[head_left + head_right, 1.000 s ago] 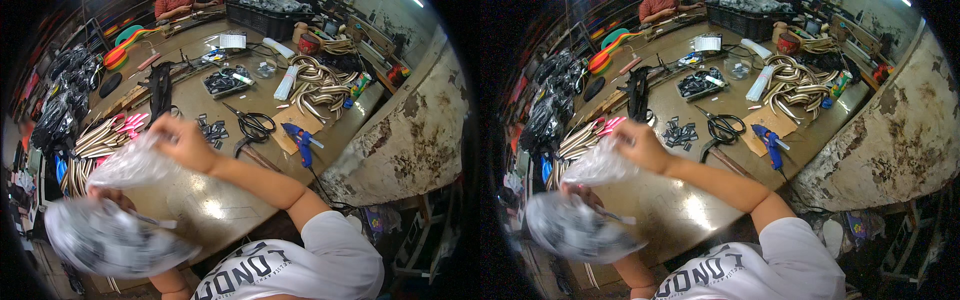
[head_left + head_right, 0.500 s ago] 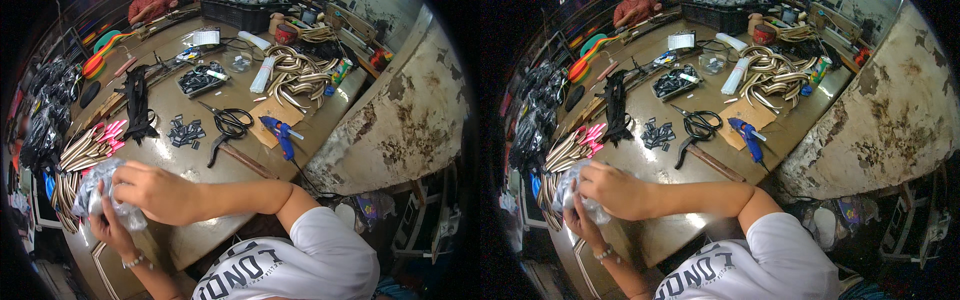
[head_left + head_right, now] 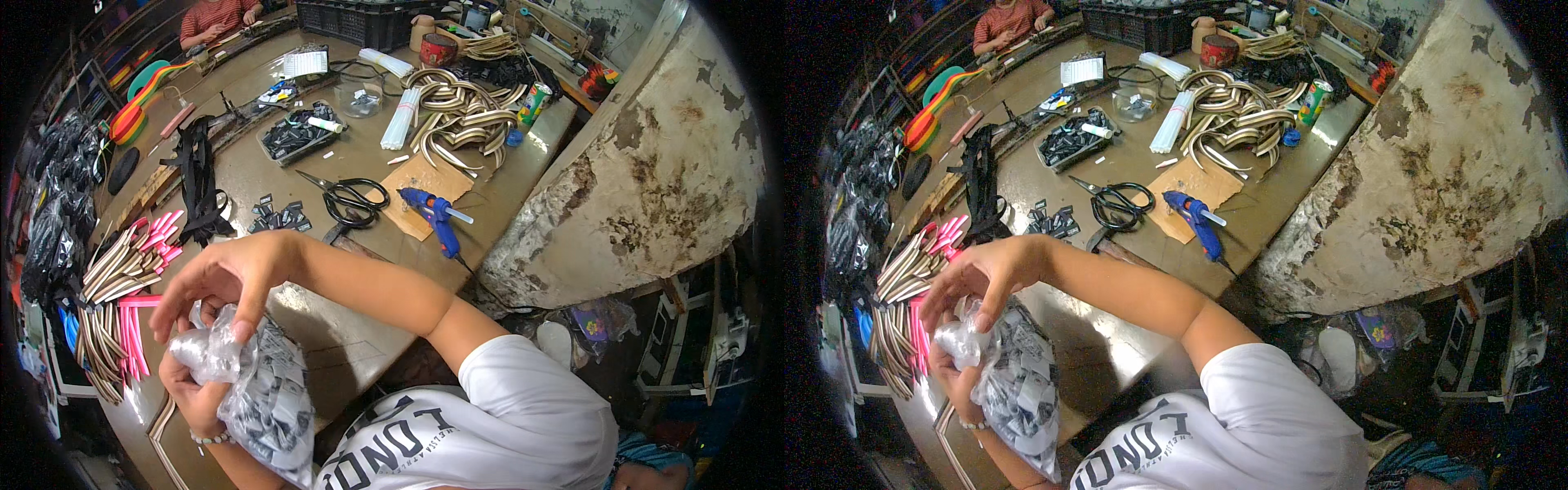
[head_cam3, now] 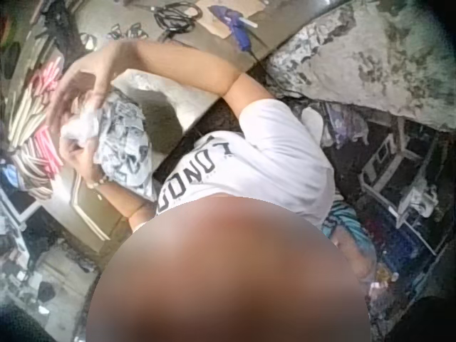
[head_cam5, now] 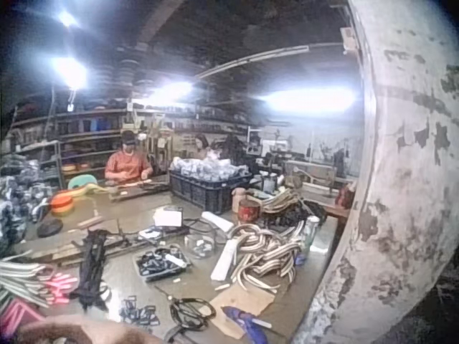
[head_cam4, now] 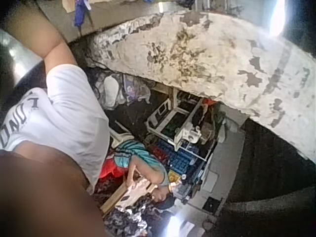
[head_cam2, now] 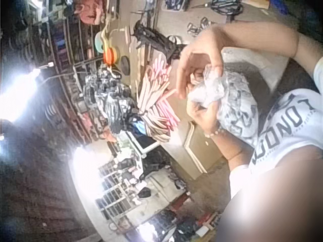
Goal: The person assembles decorative strips by cutting small pieces from a plastic bag, then using a hot glue gun to attach them to a black strip and a gold-colored strip on a workbench. The person repeatedly applies glue and presses the pieces into place.
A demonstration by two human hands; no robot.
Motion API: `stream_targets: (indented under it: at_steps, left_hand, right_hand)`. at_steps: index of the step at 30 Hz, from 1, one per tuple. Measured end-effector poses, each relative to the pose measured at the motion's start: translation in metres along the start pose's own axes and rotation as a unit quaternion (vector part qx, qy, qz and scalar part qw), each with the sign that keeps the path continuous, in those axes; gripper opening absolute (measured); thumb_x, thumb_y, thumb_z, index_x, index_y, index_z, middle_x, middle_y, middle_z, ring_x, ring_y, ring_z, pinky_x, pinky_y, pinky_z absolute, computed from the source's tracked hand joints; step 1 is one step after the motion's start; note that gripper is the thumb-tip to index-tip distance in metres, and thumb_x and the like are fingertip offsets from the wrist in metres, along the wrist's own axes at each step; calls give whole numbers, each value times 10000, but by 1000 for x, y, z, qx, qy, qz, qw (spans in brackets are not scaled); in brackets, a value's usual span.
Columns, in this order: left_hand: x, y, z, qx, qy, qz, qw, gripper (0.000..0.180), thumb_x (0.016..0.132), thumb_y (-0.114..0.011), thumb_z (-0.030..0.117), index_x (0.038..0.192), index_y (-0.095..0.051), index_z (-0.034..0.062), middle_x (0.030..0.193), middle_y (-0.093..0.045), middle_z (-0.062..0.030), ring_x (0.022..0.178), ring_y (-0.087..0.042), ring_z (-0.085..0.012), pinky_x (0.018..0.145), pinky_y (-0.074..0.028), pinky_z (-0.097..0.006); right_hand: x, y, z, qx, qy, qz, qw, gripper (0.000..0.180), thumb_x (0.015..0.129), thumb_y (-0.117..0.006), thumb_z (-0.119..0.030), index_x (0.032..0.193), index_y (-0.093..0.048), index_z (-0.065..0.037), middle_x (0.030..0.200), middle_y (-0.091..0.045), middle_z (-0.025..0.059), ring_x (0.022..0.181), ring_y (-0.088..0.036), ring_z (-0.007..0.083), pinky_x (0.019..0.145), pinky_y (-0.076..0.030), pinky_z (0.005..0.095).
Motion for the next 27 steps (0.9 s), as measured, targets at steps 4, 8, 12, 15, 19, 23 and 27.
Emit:
stream_targets:
  at_steps: [4, 8, 12, 15, 19, 23, 27]
  left_hand:
    - [16, 17, -31, 45, 55, -22, 997, 270, 675, -739, 156, 839, -621, -23, 865, -612, -36, 807, -545, -96, 764, -409, -231]
    - [19, 21, -77, 39, 126, -62, 989, 227, 703, -727, 127, 817, -603, -25, 908, -524, -1, 873, -497, -135, 794, -393, -262]
    - [22, 28, -89, 77, -1, -5, 997, 241, 683, -719, 105, 834, -590, -30, 916, -535, -33, 900, -509, -166, 819, -382, -266]
    - [22, 37, -89, 140, 4, 21, 990, 224, 680, -685, 51, 864, -586, -31, 941, -547, -61, 920, -517, -168, 845, -381, -257]
    - [16, 28, -87, 206, -8, 40, 978, 291, 746, -541, 10, 1028, -522, -58, 994, -565, -105, 961, -530, -203, 904, -404, -298]
    - [11, 17, -85, 255, -56, 83, 962, 317, 783, -520, -18, 1097, -486, -52, 955, -566, -128, 894, -550, -220, 858, -439, -335]
    - [17, 25, -83, 219, 19, 22, 975, 292, 798, -536, -18, 1087, -497, -43, 957, -577, -132, 873, -558, -199, 830, -446, -322]
  right_hand:
    - [-2, 22, 26, -211, -99, 55, 971, 591, 755, -780, -218, 1260, -562, -3, 1181, -613, 112, 1033, -582, 174, 844, -480, 310]
    - [-5, 37, 48, -398, -142, 103, 900, 595, 685, -769, -252, 1181, -581, 17, 1028, -645, 125, 965, -615, 228, 839, -492, 329]
    - [-6, 42, 77, -458, -216, 125, 853, 543, 641, -753, -303, 1037, -570, 19, 882, -649, 173, 818, -640, 311, 727, -508, 371]
    - [-7, 34, 77, -508, -170, 160, 829, 473, 629, -738, -271, 934, -535, 28, 805, -629, 211, 760, -628, 378, 673, -495, 431]
    - [-2, 11, 73, -555, -123, 181, 802, 356, 668, -674, -147, 923, -513, 42, 807, -594, 216, 796, -589, 395, 726, -472, 439]
    - [2, 5, 80, -592, -103, 233, 765, 275, 679, -623, -64, 917, -534, 42, 864, -591, 217, 827, -584, 403, 743, -477, 453]
    - [-2, 20, 94, -571, -66, 254, 777, 244, 660, -643, -39, 884, -551, -17, 874, -586, 192, 832, -591, 403, 722, -485, 471]
Point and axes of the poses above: each hand's wrist, its own x-axis towards the middle knuckle, its own y-axis out of the back of the hand, z = x × y, the point moved 5 cm from there along x, towards the middle knuckle
